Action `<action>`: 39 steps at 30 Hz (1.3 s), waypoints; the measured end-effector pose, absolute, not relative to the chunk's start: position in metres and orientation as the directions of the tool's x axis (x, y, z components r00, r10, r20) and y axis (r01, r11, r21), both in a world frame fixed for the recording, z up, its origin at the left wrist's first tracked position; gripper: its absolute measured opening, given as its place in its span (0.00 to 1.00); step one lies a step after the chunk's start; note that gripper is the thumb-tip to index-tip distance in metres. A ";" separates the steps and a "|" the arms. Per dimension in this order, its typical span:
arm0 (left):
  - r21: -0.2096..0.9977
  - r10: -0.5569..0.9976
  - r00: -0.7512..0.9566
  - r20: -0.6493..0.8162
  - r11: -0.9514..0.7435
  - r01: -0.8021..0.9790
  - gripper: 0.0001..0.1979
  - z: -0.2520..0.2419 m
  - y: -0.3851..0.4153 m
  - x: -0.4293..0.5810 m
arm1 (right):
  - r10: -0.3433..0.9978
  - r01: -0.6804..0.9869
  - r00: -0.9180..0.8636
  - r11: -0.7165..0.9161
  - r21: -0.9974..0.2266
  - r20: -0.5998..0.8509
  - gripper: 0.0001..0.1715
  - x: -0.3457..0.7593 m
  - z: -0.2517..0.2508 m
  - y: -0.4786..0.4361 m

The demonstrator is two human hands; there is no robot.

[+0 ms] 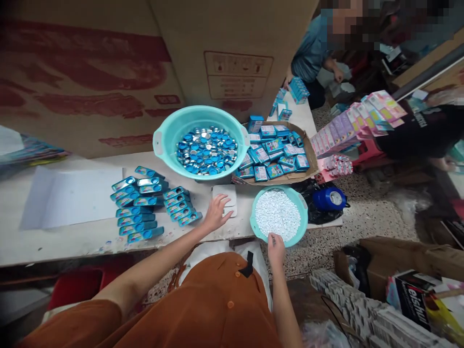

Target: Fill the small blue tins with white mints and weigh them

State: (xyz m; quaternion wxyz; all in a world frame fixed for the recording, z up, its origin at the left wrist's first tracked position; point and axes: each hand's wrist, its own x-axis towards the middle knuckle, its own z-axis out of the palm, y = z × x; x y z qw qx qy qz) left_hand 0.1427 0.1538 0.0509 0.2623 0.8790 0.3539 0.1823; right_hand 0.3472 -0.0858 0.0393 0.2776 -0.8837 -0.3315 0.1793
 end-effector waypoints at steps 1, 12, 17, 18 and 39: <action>0.602 0.688 0.707 0.162 -0.637 0.482 0.23 0.057 0.162 0.171 | 0.677 0.479 0.725 -0.627 -0.614 -0.126 0.23 0.351 0.038 -0.090; 0.409 0.779 0.627 0.011 -0.576 0.708 0.28 0.046 0.274 0.411 | 0.647 0.380 0.758 -0.545 -0.747 -0.087 0.18 0.446 0.023 -0.106; 0.373 0.787 0.614 0.064 -0.589 0.717 0.34 0.030 0.318 0.492 | 0.665 0.327 0.738 -0.501 -0.801 -0.114 0.13 0.479 0.013 -0.113; 0.376 0.800 0.597 0.062 -0.572 0.729 0.35 0.027 0.327 0.506 | 0.671 0.318 0.730 -0.498 -0.807 -0.126 0.13 0.482 0.011 -0.115; 0.649 0.812 0.584 0.009 -0.449 0.614 0.22 0.091 0.231 0.433 | 0.859 0.536 0.484 -0.441 -0.720 -0.166 0.19 0.522 -0.003 -0.072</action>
